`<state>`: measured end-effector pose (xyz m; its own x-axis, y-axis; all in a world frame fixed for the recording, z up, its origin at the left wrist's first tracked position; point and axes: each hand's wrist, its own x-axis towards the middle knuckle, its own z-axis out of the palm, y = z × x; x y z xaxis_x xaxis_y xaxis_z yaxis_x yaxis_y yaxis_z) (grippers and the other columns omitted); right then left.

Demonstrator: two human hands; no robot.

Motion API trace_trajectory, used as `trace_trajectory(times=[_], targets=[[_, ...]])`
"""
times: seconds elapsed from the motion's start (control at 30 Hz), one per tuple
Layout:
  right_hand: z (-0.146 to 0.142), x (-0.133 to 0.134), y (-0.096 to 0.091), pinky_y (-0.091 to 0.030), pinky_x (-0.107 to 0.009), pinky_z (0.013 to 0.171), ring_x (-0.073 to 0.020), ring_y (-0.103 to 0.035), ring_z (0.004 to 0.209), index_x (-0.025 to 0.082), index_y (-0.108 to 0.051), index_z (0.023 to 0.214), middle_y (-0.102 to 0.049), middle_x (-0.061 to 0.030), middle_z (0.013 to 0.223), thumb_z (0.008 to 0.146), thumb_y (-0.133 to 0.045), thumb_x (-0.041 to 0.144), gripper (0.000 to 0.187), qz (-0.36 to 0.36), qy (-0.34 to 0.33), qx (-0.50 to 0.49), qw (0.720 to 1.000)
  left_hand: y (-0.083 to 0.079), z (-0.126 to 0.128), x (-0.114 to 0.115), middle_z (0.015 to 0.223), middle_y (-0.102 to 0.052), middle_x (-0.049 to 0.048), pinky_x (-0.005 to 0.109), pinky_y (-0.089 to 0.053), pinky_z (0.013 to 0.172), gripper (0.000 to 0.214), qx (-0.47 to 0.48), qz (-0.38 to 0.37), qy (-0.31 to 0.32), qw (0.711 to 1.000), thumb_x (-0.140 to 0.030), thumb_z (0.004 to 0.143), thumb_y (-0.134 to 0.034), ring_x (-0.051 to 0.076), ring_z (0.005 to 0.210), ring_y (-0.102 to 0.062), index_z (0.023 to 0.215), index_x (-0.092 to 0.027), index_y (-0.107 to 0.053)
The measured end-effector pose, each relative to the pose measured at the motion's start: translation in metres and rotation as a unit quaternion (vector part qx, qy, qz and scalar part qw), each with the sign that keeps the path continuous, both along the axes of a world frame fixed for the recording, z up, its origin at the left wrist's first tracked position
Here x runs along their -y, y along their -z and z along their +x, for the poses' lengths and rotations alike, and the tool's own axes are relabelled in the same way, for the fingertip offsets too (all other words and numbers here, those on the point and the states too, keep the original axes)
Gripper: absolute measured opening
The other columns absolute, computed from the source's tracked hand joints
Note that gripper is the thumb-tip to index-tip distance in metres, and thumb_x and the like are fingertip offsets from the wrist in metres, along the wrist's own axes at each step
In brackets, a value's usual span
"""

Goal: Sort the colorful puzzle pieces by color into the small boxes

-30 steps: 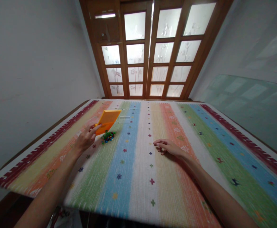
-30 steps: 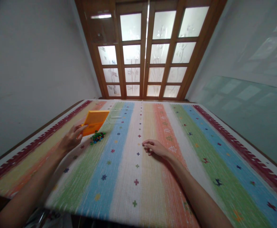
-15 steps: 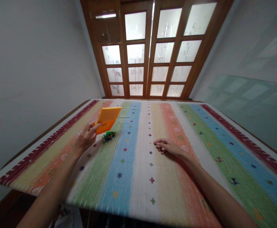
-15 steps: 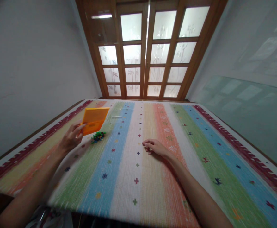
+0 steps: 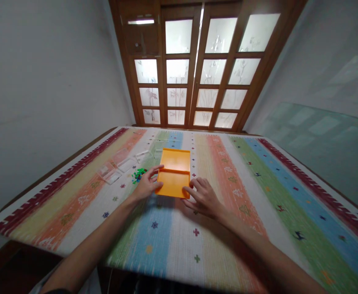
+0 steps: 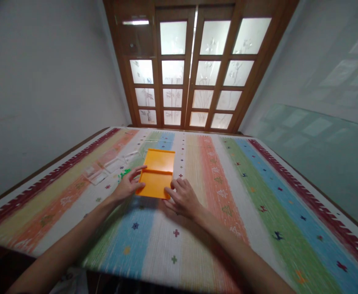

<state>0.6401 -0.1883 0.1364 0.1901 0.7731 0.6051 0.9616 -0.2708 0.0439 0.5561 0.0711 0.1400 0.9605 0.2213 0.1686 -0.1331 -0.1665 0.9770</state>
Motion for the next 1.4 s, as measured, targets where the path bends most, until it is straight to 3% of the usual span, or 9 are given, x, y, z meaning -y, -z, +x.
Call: trace_trajectory(times=[0.27,0.47,0.57,0.67,0.77,0.87,1.07,1.27,1.4], targets=[[-0.008,0.001,0.0,-0.03,-0.035,0.072,-0.0209,-0.046,0.077,0.02,-0.065,0.089,-0.063,-0.0057,0.081,0.1,-0.05,0.015,0.02,-0.036,-0.023,0.079,0.996,0.017,0.014,0.004,0.125,-0.067,0.0126,0.039,-0.057,0.091,0.075,-0.059,-0.05,0.011,0.997,-0.026,0.066,-0.079,0.029,0.113,-0.067,0.137,-0.022,-0.057],[0.007,-0.009,0.017,-0.029,-0.034,0.069,-0.0212,-0.043,0.073,0.017,-0.062,0.077,-0.057,-0.0059,0.072,0.094,-0.048,0.003,0.026,-0.015,-0.005,0.09,0.996,0.017,0.019,0.002,0.121,-0.067,0.0134,0.039,-0.057,0.088,0.072,-0.029,-0.007,-0.009,1.0,-0.044,0.081,-0.072,0.025,0.105,-0.069,0.145,-0.02,-0.047],[0.024,-0.008,0.025,-0.03,-0.033,0.068,-0.0217,-0.043,0.074,0.018,-0.062,0.075,-0.057,-0.0062,0.073,0.09,-0.049,0.0,0.026,0.009,0.042,0.083,0.996,0.019,0.015,-0.015,0.121,-0.067,0.0133,0.042,-0.057,0.089,0.055,0.024,0.113,-0.078,0.99,-0.044,0.09,-0.06,0.024,0.102,-0.068,0.139,-0.019,-0.051],[0.042,-0.006,0.029,-0.029,-0.033,0.066,-0.0218,-0.043,0.073,0.018,-0.061,0.074,-0.058,-0.0064,0.072,0.087,-0.051,0.0,0.024,0.003,0.087,0.07,0.994,0.025,0.008,-0.039,0.123,-0.066,0.0144,0.05,-0.05,0.102,0.045,0.08,0.303,-0.155,0.937,-0.039,0.091,-0.059,0.029,0.113,-0.063,0.131,-0.018,-0.057],[0.058,-0.011,0.031,-0.03,-0.033,0.067,-0.0227,-0.044,0.075,0.016,-0.062,0.075,-0.059,-0.0084,0.075,0.084,-0.055,0.002,0.018,-0.009,0.139,0.051,0.989,0.038,0.003,-0.062,0.13,-0.063,0.0173,0.056,-0.043,0.11,0.051,0.09,0.438,-0.159,0.88,-0.039,0.089,-0.061,0.035,0.123,-0.056,0.134,-0.016,-0.055],[0.072,-0.022,0.032,-0.032,-0.034,0.07,-0.0247,-0.047,0.083,0.015,-0.063,0.078,-0.062,-0.0119,0.083,0.082,-0.057,0.006,0.011,-0.032,0.189,0.02,0.981,0.056,0.002,-0.076,0.142,-0.055,0.0187,0.058,-0.041,0.111,0.064,0.065,0.495,-0.144,0.854,-0.045,0.087,-0.063,0.037,0.131,-0.051,0.142,-0.017,-0.048],[0.097,-0.054,0.031,-0.034,-0.034,0.073,-0.0262,-0.05,0.09,0.013,-0.066,0.086,-0.065,-0.0144,0.091,0.086,-0.056,0.008,0.011,-0.126,0.246,-0.046,0.96,0.077,0.016,-0.089,0.153,-0.046,0.0207,0.062,-0.033,0.116,0.077,0.008,0.503,-0.127,0.855,-0.054,0.088,-0.063,0.041,0.142,-0.041,0.151,-0.017,-0.038],[0.11,-0.076,0.03,-0.038,-0.035,0.077,-0.0276,-0.053,0.097,0.011,-0.07,0.092,-0.067,-0.017,0.098,0.09,-0.054,0.01,0.016,-0.145,0.256,-0.061,0.954,0.075,0.032,-0.092,0.142,-0.055,0.016,0.055,-0.039,0.115,0.061,0.025,0.484,-0.134,0.864,-0.047,0.09,-0.061,0.034,0.136,-0.049,0.143,-0.019,-0.046],[0.116,-0.082,0.03,-0.04,-0.035,0.08,-0.0277,-0.053,0.101,0.011,-0.071,0.096,-0.068,-0.0173,0.102,0.093,-0.052,0.011,0.019,-0.158,0.258,-0.071,0.95,0.069,0.031,-0.091,0.136,-0.06,0.0167,0.053,-0.039,0.115,0.053,0.042,0.501,-0.157,0.85,-0.042,0.09,-0.061,0.033,0.132,-0.052,0.136,-0.017,-0.052]])
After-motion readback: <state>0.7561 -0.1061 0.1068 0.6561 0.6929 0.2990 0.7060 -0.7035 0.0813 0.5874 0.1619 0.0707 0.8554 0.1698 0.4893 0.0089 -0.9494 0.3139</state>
